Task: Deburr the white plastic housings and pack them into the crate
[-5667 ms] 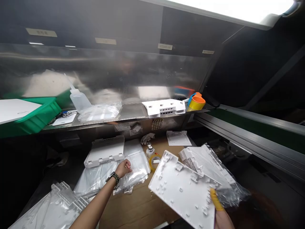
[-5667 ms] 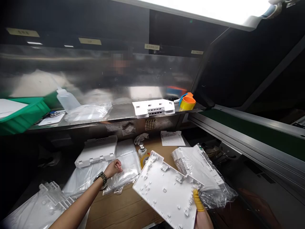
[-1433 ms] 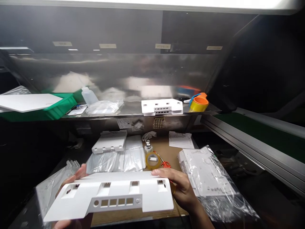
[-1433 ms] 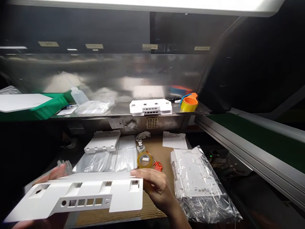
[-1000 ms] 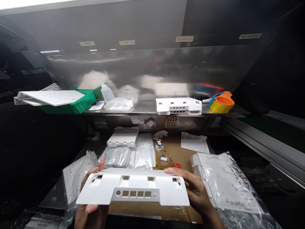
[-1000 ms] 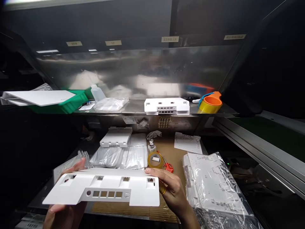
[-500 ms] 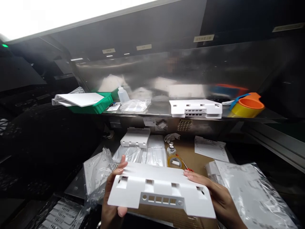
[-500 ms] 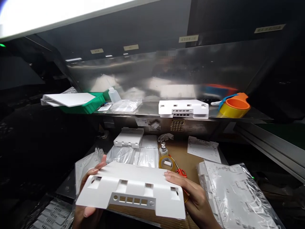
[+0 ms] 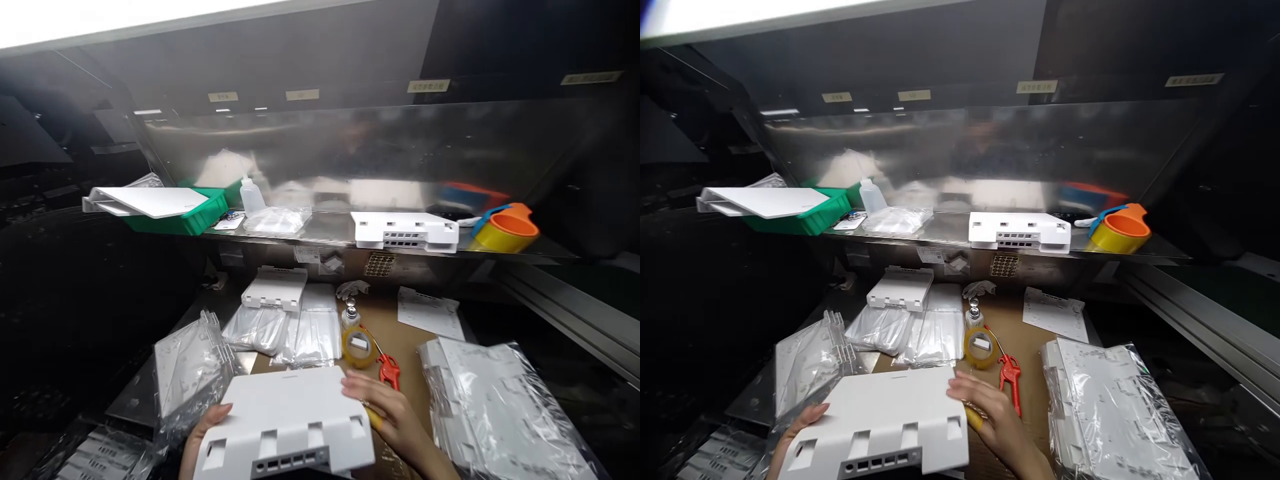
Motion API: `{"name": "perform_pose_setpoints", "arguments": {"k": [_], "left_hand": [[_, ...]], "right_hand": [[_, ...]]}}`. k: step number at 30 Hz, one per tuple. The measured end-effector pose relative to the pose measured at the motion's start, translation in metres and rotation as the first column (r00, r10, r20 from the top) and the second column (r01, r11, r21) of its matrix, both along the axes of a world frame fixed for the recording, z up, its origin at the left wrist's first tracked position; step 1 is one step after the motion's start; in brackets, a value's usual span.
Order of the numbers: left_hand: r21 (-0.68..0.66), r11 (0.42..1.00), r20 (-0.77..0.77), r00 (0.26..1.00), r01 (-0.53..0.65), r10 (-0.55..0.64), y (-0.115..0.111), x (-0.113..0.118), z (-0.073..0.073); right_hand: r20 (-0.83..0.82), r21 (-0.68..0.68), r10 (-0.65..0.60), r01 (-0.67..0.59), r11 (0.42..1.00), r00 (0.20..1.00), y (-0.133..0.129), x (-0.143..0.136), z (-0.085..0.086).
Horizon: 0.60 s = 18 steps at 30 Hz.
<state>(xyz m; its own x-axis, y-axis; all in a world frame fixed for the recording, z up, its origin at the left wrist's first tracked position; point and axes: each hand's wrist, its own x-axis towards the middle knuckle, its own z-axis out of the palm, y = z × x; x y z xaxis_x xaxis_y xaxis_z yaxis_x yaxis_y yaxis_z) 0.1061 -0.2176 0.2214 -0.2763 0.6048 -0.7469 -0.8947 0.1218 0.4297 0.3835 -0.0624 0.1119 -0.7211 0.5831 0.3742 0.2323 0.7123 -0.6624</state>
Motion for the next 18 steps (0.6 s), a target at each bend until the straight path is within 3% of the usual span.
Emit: {"name": "perform_pose_setpoints", "arguments": {"k": [2, 4, 6, 9, 12, 15, 18], "left_hand": [[-0.036, 0.993, -0.033, 0.994, -0.11, 0.108, -0.004, -0.007, 0.001], [-0.04, 0.974, -0.103, 0.971, -0.222, 0.217, -0.008, -0.012, 0.004], [-0.022, 0.958, -0.16, 0.947, -0.287, 0.28, -0.011, -0.016, 0.008], [-0.003, 0.936, -0.206, 0.916, -0.352, 0.343, -0.019, -0.022, 0.011], [-0.001, 0.922, -0.22, 0.899, -0.387, 0.378, -0.029, -0.03, 0.009], [-0.002, 0.894, -0.203, 0.875, -0.449, 0.439, -0.037, -0.037, 0.009], [0.022, 0.85, -0.193, 0.832, -0.527, 0.52, -0.037, -0.04, 0.011]], "right_hand": [[0.231, -0.052, -0.223, 0.241, 0.969, 0.947, 0.028, -0.016, -0.026], [0.345, -0.036, -0.397, 0.434, 0.9, 0.851, 0.065, -0.032, -0.049], [0.429, 0.001, -0.475, 0.525, 0.851, 0.769, 0.099, -0.048, -0.069], [0.499, 0.053, -0.494, 0.544, 0.837, 0.712, 0.127, -0.065, -0.09], [0.491, 0.101, -0.501, 0.525, 0.845, 0.713, 0.128, -0.063, -0.103], [0.425, 0.142, -0.535, 0.53, 0.836, 0.73, 0.127, -0.048, -0.105], [0.349, 0.157, -0.583, 0.567, 0.808, 0.734, 0.144, -0.036, -0.096]]}}
